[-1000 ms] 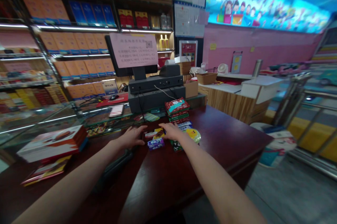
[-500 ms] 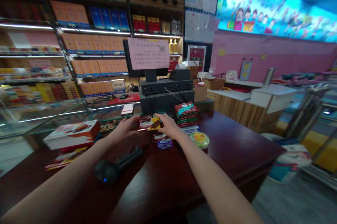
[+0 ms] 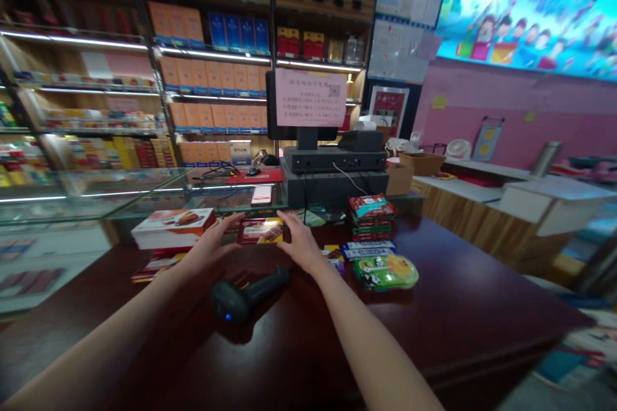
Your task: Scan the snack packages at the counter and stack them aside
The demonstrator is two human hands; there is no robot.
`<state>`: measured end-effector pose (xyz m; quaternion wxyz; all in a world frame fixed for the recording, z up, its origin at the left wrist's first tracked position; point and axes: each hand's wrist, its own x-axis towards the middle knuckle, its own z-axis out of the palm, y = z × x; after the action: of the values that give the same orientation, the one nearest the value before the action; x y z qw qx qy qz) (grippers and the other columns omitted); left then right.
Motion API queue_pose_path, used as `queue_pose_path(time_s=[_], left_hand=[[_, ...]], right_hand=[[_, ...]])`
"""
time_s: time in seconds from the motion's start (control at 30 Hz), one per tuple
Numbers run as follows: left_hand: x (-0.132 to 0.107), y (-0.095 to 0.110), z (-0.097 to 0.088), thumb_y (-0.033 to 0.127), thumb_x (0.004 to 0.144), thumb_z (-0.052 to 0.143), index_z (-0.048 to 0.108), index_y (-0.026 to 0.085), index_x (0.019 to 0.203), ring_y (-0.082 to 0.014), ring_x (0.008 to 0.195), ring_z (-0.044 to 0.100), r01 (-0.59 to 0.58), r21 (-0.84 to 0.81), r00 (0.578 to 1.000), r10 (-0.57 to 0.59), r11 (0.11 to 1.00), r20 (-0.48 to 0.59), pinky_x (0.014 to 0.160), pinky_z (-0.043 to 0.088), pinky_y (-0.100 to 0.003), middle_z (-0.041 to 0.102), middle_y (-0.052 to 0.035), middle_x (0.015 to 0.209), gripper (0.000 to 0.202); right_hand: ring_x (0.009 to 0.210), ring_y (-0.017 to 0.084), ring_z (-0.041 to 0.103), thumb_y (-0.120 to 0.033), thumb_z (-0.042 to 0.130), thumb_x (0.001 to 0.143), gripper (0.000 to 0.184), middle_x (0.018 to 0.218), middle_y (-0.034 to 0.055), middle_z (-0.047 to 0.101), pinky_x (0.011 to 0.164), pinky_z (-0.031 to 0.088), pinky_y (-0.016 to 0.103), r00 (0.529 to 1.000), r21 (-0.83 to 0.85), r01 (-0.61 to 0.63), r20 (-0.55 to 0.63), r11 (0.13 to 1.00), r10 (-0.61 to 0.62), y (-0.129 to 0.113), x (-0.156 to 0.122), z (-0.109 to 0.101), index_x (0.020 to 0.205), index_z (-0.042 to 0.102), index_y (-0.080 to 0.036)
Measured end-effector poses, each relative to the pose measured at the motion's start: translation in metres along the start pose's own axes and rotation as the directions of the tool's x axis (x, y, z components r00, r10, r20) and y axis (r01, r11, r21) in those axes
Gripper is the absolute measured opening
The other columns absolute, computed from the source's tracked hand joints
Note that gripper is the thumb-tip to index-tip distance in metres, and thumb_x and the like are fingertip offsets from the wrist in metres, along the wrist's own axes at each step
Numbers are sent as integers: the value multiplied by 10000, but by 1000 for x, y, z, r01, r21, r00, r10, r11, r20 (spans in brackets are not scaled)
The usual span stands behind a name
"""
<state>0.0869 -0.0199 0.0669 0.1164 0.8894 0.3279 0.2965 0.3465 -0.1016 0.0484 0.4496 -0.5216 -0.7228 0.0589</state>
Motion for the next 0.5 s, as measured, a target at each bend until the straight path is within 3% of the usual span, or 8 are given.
queue_pose_path(time_s=[0.2,0.5], left_hand=[[-28,-14,0,260,823,599,411,215,1458,-265,1344,523,65,-66,995,-70,996,-76,1153,384,-449,580,-83,1439,664],[-63,-37,27,224,885,604,362,291,1485,-239,1378,489,33,-34,984,-38,999,-172,1185,340,-487,509,-76,1509,651]], right_hand=[[1378,209,474,-84,638,789,745,1472,66,519,1187,343,374,999,-3,38,-16,999,-38,-7,-3,26,1479,435,-279],[1376,243,497,-49,580,830,720,1475,65,544,1147,409,472,982,-45,188,-29,981,-189,1,-19,50,1483,425,-311]])
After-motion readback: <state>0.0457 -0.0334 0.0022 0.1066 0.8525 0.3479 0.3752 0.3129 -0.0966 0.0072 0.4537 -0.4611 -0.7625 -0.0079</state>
